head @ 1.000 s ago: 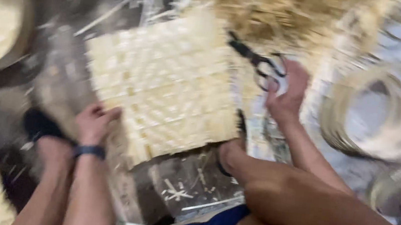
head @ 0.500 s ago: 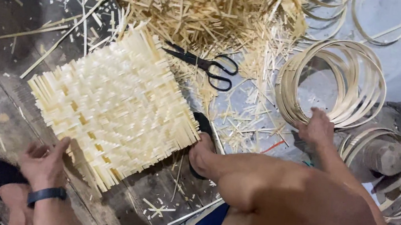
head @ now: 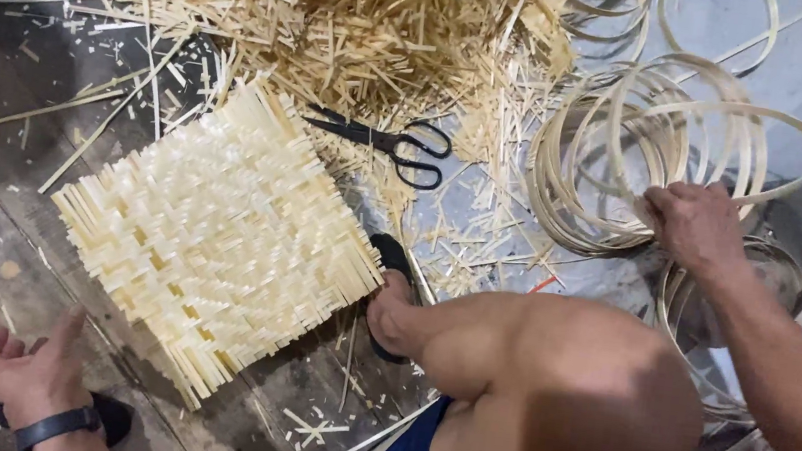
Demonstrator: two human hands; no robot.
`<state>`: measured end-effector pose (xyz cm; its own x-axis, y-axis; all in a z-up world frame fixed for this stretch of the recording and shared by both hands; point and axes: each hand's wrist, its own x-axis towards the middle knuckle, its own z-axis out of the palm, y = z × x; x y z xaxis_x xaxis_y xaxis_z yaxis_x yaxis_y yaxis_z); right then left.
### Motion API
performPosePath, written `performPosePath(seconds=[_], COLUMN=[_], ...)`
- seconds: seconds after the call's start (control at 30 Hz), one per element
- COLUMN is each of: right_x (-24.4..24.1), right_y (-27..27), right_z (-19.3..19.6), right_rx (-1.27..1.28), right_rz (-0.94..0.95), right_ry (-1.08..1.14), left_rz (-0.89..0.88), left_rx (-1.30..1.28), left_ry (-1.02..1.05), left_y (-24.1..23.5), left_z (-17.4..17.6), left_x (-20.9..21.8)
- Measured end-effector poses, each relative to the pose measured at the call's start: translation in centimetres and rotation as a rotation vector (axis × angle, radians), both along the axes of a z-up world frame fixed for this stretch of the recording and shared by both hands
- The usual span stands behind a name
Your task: The person sits on the floor of a bamboo workshop and assembles steamer lids. They place a woven bamboo sheet over a round wooden mold, press a bamboo rim ring around it, trim the excess bamboo with scissors, and set finished lids aside with completed ones.
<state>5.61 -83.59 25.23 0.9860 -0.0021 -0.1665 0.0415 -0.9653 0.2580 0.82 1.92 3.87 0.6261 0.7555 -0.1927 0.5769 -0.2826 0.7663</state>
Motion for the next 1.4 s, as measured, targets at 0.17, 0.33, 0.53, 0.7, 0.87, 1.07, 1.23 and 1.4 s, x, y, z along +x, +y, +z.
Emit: performPosePath(seconds=[0.17,0.33,0.53,0.7,0.87,1.07,1.23,1.4], right_x=[1.1,3.1,5.2,4.3,-1.1,2.5,9.4,14.9], right_y=[0.6,3.7,4.1,0.1,3.7,16.2,26.9,32.6], right_z=[2.6,5.7,6.6,-2.1,-7.0,8.3,12.9,15.0], right_rx=[-0.241,-0.389,-0.499,-0.105,0.559,0.595,0.636,0.832], right_rz=[0.144,0.041,-0.119,-0.108,-0.357,0.231,0.803,1.27], right_ry=[0.08,0.218,0.367,0.252,-0.342,-0.375,-0.156,-0.077], left_rz=[0.002,-0.046,-0.086,0.009,-0.019,-0.365,-0.373,-0.03], left_rx=[-0.071,-0.112,-0.042,-0.004,-0.094,-0.02,-0.794,-1.341], left_ry=[-0.146,-0.234,-0.061,0.044,-0.142,-0.443,-0.441,-0.831], left_y=[-0.6,2.3,-1.0,-2.5,-3.7,-16.4,-26.2,-20.7], left_z=[0.8,-2.5,2.8,4.4,4.7,15.9,26.1,22.6], left_x=[0.3,-2.3,-1.0,0.8,1.7,7.0,13.4,14.3])
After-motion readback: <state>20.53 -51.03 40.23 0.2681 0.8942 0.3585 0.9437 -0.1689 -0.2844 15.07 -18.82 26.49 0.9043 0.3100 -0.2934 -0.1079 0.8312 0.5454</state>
